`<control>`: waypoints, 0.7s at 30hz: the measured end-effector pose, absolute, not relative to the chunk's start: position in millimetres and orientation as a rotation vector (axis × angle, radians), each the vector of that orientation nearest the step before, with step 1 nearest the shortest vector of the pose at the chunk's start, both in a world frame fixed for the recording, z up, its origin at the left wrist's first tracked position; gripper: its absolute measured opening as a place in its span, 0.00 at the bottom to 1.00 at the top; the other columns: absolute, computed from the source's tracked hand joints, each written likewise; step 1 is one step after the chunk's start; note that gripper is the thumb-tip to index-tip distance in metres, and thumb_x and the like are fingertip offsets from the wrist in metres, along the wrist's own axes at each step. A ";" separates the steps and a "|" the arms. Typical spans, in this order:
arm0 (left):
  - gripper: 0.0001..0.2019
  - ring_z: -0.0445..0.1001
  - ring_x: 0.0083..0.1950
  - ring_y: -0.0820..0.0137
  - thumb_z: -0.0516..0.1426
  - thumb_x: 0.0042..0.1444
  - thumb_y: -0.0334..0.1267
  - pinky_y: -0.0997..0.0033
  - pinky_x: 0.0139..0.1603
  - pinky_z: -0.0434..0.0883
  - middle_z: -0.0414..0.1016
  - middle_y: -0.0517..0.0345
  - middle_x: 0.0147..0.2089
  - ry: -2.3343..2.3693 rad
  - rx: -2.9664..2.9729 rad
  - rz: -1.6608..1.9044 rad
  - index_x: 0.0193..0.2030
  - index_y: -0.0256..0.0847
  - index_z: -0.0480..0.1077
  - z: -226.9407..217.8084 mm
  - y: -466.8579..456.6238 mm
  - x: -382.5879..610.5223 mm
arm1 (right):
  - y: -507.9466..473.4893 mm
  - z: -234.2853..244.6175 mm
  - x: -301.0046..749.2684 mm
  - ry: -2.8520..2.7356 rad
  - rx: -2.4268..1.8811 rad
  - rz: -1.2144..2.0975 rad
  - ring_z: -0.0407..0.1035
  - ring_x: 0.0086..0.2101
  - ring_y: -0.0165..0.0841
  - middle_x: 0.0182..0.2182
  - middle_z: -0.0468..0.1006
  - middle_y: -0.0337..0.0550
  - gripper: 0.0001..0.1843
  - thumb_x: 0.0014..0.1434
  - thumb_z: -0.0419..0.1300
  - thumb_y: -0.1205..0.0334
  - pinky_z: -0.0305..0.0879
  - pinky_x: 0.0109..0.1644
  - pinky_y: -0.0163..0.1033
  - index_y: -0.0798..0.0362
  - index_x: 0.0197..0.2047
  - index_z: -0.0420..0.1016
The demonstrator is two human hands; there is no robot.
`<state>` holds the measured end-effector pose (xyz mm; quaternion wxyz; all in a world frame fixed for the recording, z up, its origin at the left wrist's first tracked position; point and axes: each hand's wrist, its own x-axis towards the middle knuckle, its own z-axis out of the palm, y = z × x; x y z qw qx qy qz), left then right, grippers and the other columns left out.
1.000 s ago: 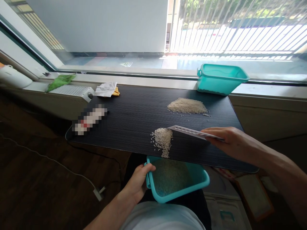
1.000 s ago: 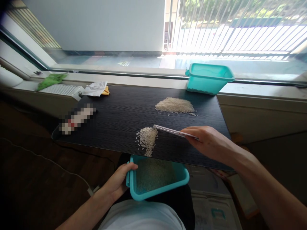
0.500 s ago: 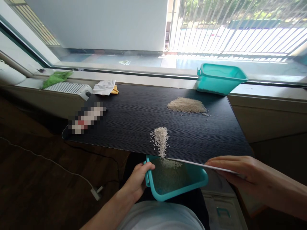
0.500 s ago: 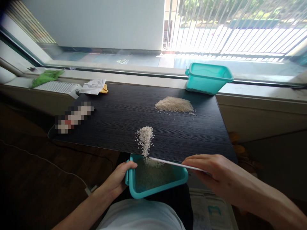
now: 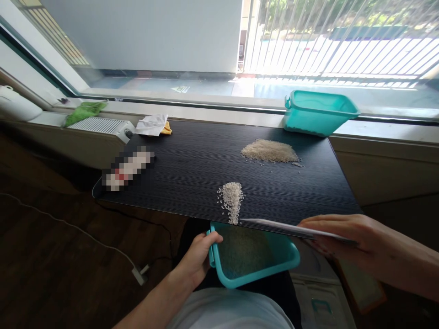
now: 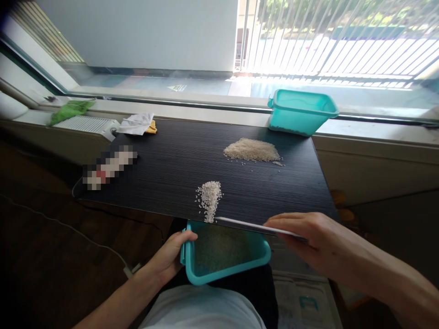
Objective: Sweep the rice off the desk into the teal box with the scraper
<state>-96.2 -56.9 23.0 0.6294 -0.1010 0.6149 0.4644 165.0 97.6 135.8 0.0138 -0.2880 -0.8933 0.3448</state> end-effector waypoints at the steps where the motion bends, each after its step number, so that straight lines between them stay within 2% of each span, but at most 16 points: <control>1: 0.03 0.70 0.22 0.73 0.62 0.44 0.26 0.75 0.27 0.70 0.74 0.56 0.23 1.423 -0.238 1.061 0.26 0.34 0.71 24.6 -56.9 -96.8 | 102.7 135.9 162.5 -2.784 -0.883 1.093 0.79 0.33 0.38 0.38 0.85 0.39 0.19 0.66 0.51 0.49 0.75 0.36 0.35 0.44 0.46 0.82; 4: 0.03 0.70 0.22 0.73 0.61 0.45 0.25 0.75 0.26 0.70 0.74 0.57 0.22 1.436 -0.249 1.072 0.26 0.34 0.71 29.0 -57.5 -99.2 | 124.5 130.5 149.0 -2.763 -0.902 0.909 0.78 0.37 0.40 0.40 0.85 0.46 0.22 0.68 0.49 0.49 0.73 0.40 0.38 0.52 0.46 0.81; 8: 0.04 0.70 0.21 0.73 0.62 0.45 0.25 0.74 0.27 0.70 0.73 0.58 0.22 1.453 -0.295 1.105 0.25 0.35 0.70 30.2 -60.7 -104.0 | 147.9 120.0 126.9 -2.774 -0.895 0.719 0.77 0.40 0.43 0.43 0.84 0.51 0.23 0.68 0.48 0.53 0.70 0.44 0.42 0.55 0.47 0.81; 21: 0.02 0.71 0.21 0.72 0.60 0.47 0.25 0.74 0.27 0.71 0.74 0.55 0.23 1.457 -0.301 1.107 0.27 0.33 0.71 31.2 -60.0 -108.1 | 104.0 125.6 143.9 -2.807 -0.801 0.974 0.79 0.42 0.42 0.46 0.84 0.47 0.20 0.65 0.50 0.58 0.75 0.43 0.40 0.48 0.51 0.80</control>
